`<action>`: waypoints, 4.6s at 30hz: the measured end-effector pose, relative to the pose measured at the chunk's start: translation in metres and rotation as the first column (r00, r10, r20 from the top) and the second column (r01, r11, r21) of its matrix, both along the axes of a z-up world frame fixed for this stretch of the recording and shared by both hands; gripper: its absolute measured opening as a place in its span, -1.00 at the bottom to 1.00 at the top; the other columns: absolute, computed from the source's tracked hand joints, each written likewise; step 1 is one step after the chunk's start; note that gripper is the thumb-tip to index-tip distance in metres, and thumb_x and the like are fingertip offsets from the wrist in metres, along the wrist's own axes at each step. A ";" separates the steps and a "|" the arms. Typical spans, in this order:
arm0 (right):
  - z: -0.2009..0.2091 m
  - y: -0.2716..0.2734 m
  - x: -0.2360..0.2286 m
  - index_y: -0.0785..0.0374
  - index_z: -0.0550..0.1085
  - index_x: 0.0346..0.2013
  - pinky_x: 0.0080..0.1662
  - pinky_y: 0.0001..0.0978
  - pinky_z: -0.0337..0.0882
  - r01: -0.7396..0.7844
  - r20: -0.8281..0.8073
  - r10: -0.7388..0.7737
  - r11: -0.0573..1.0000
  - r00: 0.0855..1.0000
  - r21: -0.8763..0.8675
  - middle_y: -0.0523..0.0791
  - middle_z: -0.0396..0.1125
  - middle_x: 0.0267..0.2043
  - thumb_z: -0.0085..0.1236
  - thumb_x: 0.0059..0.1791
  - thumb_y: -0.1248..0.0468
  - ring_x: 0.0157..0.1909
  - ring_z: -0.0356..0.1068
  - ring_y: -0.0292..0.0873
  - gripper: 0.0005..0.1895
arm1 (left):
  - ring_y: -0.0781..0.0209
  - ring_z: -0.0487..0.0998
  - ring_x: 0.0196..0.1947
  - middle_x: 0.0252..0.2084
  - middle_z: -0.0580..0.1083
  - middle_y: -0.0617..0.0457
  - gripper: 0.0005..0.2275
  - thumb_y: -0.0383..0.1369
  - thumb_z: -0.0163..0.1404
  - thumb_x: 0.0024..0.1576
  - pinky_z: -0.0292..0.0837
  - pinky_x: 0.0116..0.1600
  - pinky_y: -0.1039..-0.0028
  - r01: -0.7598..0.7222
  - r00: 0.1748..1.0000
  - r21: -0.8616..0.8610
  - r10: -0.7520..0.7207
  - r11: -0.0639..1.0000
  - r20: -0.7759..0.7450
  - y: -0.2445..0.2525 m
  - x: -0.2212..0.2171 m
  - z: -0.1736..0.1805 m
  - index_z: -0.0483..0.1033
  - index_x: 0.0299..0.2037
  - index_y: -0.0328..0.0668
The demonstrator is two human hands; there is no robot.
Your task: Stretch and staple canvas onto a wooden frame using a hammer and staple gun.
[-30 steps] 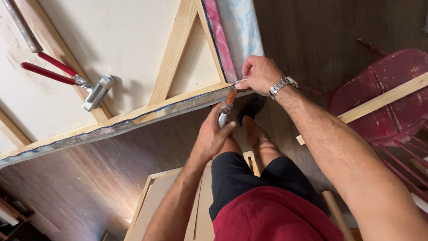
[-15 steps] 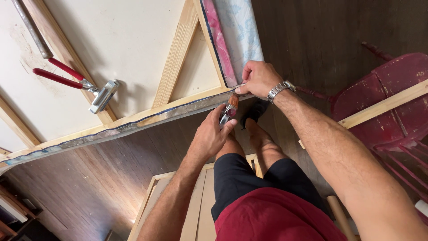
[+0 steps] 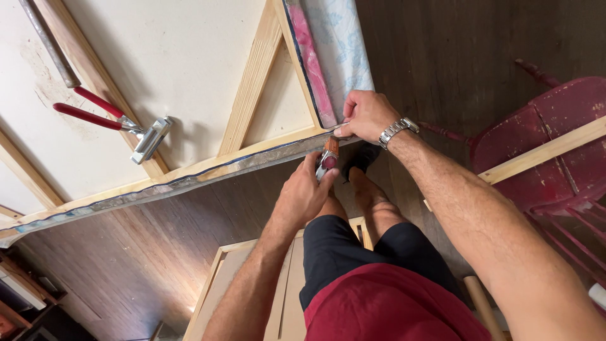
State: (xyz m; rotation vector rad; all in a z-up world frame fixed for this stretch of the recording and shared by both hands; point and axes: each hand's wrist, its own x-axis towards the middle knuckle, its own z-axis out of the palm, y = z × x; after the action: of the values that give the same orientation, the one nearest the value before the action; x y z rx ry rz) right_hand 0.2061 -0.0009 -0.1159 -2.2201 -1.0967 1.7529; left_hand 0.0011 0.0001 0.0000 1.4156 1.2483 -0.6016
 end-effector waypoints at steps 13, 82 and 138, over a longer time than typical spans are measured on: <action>0.004 0.005 0.001 -0.01 0.54 -0.34 -0.04 -0.30 0.50 0.003 -0.004 -0.003 1.000 1.000 -0.010 -0.25 0.56 -0.36 0.48 -0.38 0.11 -0.10 0.56 -0.15 -0.62 | -0.38 0.55 0.10 -0.01 0.51 -0.29 -0.53 0.07 -0.11 0.19 0.45 0.15 -0.09 0.069 0.991 0.037 -0.064 0.997 -0.121 0.004 0.014 -0.023 0.21 0.11 -0.08; 0.013 0.016 0.001 0.00 0.58 -0.30 0.03 -0.19 0.51 -0.041 0.012 0.041 0.998 0.999 -0.037 -0.21 0.58 -0.29 0.53 -0.37 0.12 -0.01 0.55 -0.06 -0.60 | -0.43 0.59 -0.01 -0.07 0.57 -0.31 -0.58 -0.02 0.02 0.17 0.50 0.11 -0.15 0.138 0.987 0.115 -0.126 0.984 -0.104 0.005 0.008 -0.020 0.29 0.12 -0.01; 0.199 -0.083 -0.141 0.46 0.51 -0.11 -0.24 -0.24 0.63 0.762 -0.584 -0.560 0.626 0.588 0.167 0.14 0.61 0.08 0.23 -0.15 0.06 -0.37 0.69 0.19 -0.48 | -0.24 0.60 -0.22 -0.29 0.47 -0.23 -0.21 -0.29 0.19 0.06 0.55 0.00 0.06 -0.320 -0.158 -0.889 0.906 0.329 0.392 0.053 -0.114 0.135 0.07 0.53 0.03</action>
State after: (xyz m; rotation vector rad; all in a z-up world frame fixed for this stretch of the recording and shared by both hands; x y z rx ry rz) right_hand 0.0647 -0.0834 0.0831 -1.4904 -0.3364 1.4150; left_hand -0.1127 0.0536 0.1354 0.1663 0.5123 0.6775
